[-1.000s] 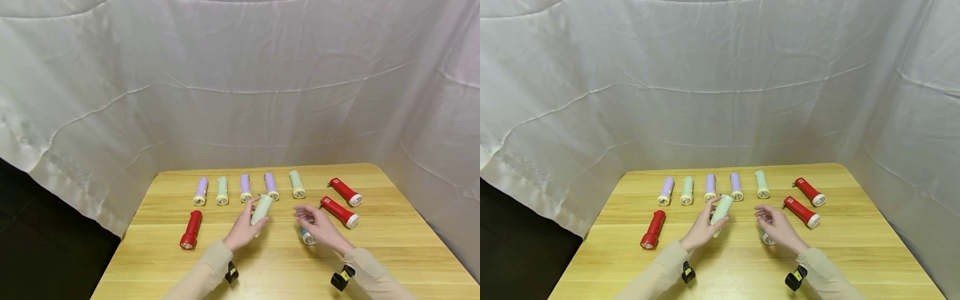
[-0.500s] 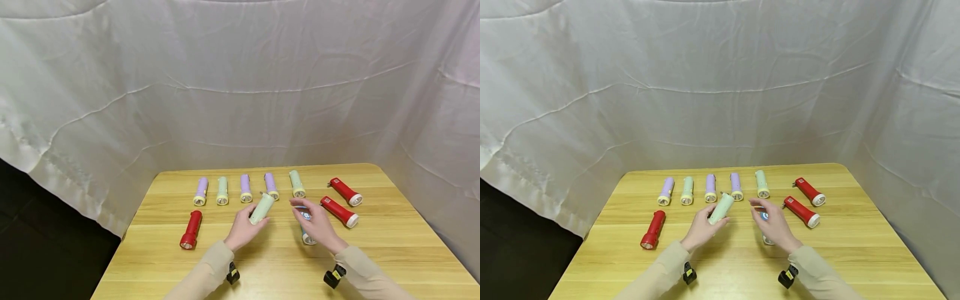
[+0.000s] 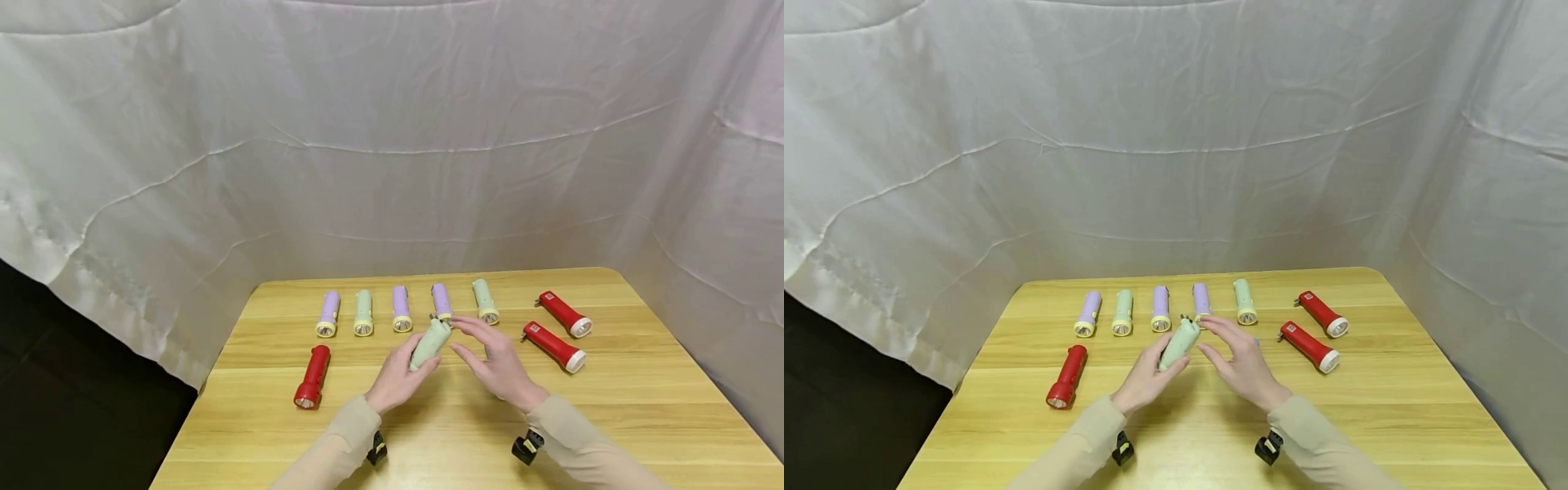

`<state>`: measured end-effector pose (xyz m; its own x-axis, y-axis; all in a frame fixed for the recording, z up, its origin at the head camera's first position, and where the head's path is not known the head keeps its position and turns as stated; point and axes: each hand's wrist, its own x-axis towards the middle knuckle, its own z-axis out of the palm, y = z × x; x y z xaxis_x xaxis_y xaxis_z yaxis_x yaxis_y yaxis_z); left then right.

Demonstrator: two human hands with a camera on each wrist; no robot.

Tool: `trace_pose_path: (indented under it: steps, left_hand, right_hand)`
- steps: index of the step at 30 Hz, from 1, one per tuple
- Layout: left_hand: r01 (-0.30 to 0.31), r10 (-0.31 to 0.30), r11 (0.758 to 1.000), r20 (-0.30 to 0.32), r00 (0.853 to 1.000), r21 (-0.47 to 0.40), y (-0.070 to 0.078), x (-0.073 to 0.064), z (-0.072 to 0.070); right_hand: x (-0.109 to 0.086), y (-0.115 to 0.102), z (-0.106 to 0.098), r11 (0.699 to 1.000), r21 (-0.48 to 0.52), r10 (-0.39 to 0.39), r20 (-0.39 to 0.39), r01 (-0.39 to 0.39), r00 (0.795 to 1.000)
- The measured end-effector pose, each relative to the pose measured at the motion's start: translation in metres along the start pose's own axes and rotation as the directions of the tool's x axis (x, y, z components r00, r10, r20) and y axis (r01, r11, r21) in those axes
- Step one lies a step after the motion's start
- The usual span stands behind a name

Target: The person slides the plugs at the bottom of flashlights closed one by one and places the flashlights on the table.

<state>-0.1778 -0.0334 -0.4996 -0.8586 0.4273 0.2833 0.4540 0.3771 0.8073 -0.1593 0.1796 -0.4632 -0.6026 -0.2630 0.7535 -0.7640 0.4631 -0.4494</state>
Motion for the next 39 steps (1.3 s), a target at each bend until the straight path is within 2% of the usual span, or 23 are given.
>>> trace_pose_path:
  steps: [3, 6, 12, 16, 19, 25, 32, 35, 39]
  left_hand:
    - [-0.022, 0.021, 0.999, -0.006, 1.000, -0.026, -0.001, 0.000, 0.000]
    - [-0.037, 0.036, 0.999, -0.038, 0.999, -0.028, -0.001, 0.000, 0.000]
    - [-0.047, 0.048, 0.999, -0.115, 0.992, 0.014, -0.001, 0.000, 0.002]
    - [-0.054, 0.058, 0.998, -0.143, 0.988, 0.032, -0.001, -0.001, 0.004]
    - [-0.080, 0.089, 0.995, -0.167, 0.982, 0.060, -0.001, -0.001, 0.006]
    - [-0.140, 0.172, 0.979, -0.225, 0.959, 0.149, -0.002, 0.002, 0.010]
    - [-0.194, 0.266, 0.947, -0.289, 0.920, 0.255, 0.001, 0.002, 0.012]
    - [-0.198, 0.277, 0.943, -0.305, 0.911, 0.267, 0.002, 0.002, 0.012]
    - [-0.184, 0.263, 0.948, -0.313, 0.913, 0.261, 0.001, 0.002, 0.014]
  right_hand:
    - [0.003, -0.003, 0.004, 1.000, 0.010, -0.012, 0.011, 0.011, 1.000]
    - [0.006, -0.006, 0.008, 1.000, 0.010, -0.008, 0.017, 0.008, 1.000]
    - [0.007, -0.010, 0.014, 1.000, -0.005, 0.001, 0.034, -0.001, 0.999]
    - [0.008, -0.013, 0.015, 0.999, -0.025, 0.025, 0.040, -0.024, 0.999]
    - [0.008, -0.014, 0.016, 0.998, -0.037, 0.042, 0.040, -0.041, 0.998]
    - [0.008, -0.013, 0.018, 0.998, -0.042, 0.040, -0.002, -0.040, 0.999]
    - [0.009, -0.016, 0.021, 0.996, 0.000, 0.084, -0.047, -0.084, 0.995]
    - [0.009, -0.016, 0.025, 0.997, 0.018, 0.078, -0.073, -0.076, 0.994]
    - [0.008, -0.015, 0.029, 0.997, 0.010, 0.076, -0.089, -0.075, 0.993]
